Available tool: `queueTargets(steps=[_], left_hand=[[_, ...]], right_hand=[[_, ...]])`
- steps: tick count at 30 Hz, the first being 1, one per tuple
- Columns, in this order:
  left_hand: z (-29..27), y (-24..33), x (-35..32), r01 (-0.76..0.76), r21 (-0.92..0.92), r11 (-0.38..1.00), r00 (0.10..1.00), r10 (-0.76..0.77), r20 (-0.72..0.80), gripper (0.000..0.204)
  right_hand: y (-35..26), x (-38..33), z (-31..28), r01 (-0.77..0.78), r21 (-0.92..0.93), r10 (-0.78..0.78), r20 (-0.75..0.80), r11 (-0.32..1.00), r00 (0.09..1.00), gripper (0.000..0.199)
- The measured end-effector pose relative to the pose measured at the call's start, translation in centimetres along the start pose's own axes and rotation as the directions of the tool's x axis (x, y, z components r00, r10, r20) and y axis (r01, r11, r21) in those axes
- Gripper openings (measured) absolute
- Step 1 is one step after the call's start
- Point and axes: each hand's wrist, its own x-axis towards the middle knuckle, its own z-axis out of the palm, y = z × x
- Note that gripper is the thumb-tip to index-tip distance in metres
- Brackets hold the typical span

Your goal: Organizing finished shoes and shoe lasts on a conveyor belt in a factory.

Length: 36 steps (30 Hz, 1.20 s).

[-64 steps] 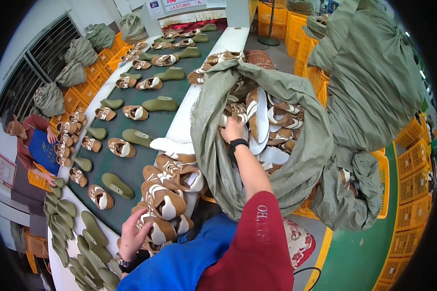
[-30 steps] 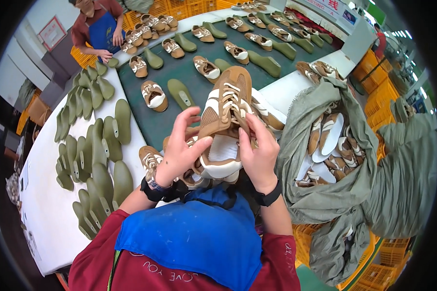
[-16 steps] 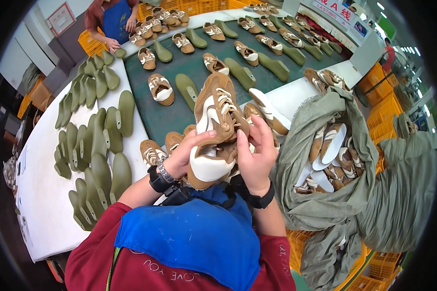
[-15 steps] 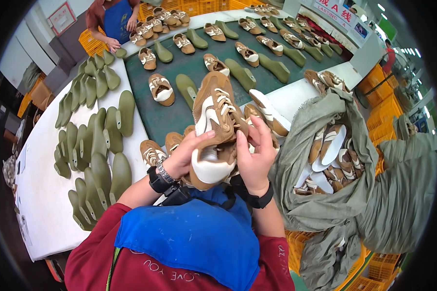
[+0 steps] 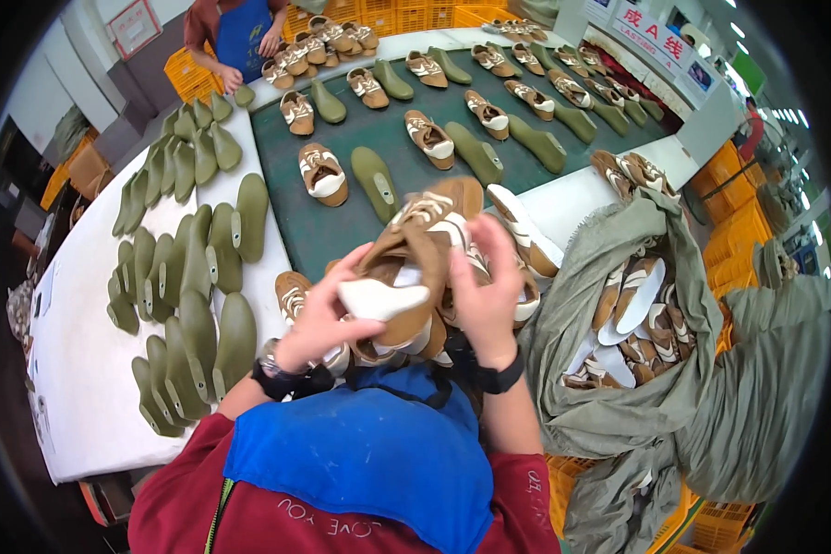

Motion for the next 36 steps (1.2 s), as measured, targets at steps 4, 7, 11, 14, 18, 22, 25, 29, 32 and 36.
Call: queueTargets(steps=[4,7,11,14,18,22,25,29,32,36], left_hand=[[-3.6,-0.1,-1.2,0.185,-0.633,0.751,0.977,-0.071,0.202,0.060],[-4.0,-1.0,-2.1,0.206,-0.927,0.314,0.964,-0.230,0.136,0.060],[-5.9,-2.6,-1.8,0.359,-0.895,0.266,0.932,-0.159,0.327,0.062],[-6.0,-1.4,-2.3,0.337,-0.607,0.720,0.908,-0.419,0.007,0.070],[-5.2,1.8,-1.6,0.176,-0.579,0.796,0.984,-0.160,0.079,0.083],[-5.0,1.8,-2.3,0.292,-0.530,0.796,0.942,-0.335,0.016,0.066],[-4.0,1.2,-3.0,0.276,-0.663,0.696,0.945,-0.324,0.052,0.064],[-3.3,0.9,-2.6,0.287,-0.458,0.842,0.957,-0.277,0.090,0.083],[-3.1,1.5,-2.6,0.339,-0.393,0.854,0.941,-0.311,0.136,0.097],[-3.9,3.0,-3.1,0.332,-0.296,0.896,0.941,-0.293,0.169,0.105]], right_hand=[[2.7,3.6,-2.8,-0.236,0.279,0.241,0.014,0.931,0.970,0.045],[2.5,4.3,-3.8,-0.418,0.647,0.285,0.307,0.637,0.908,0.040],[2.5,3.6,-3.8,-0.393,0.377,0.316,0.250,0.839,0.915,0.024],[2.6,3.5,-4.0,-0.454,0.440,0.408,0.200,0.774,0.891,0.025],[2.6,3.5,-4.1,-0.451,0.372,0.395,0.219,0.811,0.892,0.025],[2.0,3.5,-4.1,-0.522,0.601,0.427,0.308,0.605,0.850,0.033],[2.2,3.5,-4.1,-0.458,0.747,0.377,0.295,0.482,0.878,0.036],[3.0,3.6,-5.4,-0.435,0.762,0.378,0.268,0.480,0.886,0.039],[3.8,3.7,-5.9,-0.449,0.753,0.395,0.272,0.481,0.878,0.038],[4.3,4.2,-5.3,-0.447,0.688,0.378,0.262,0.572,0.888,0.037]])
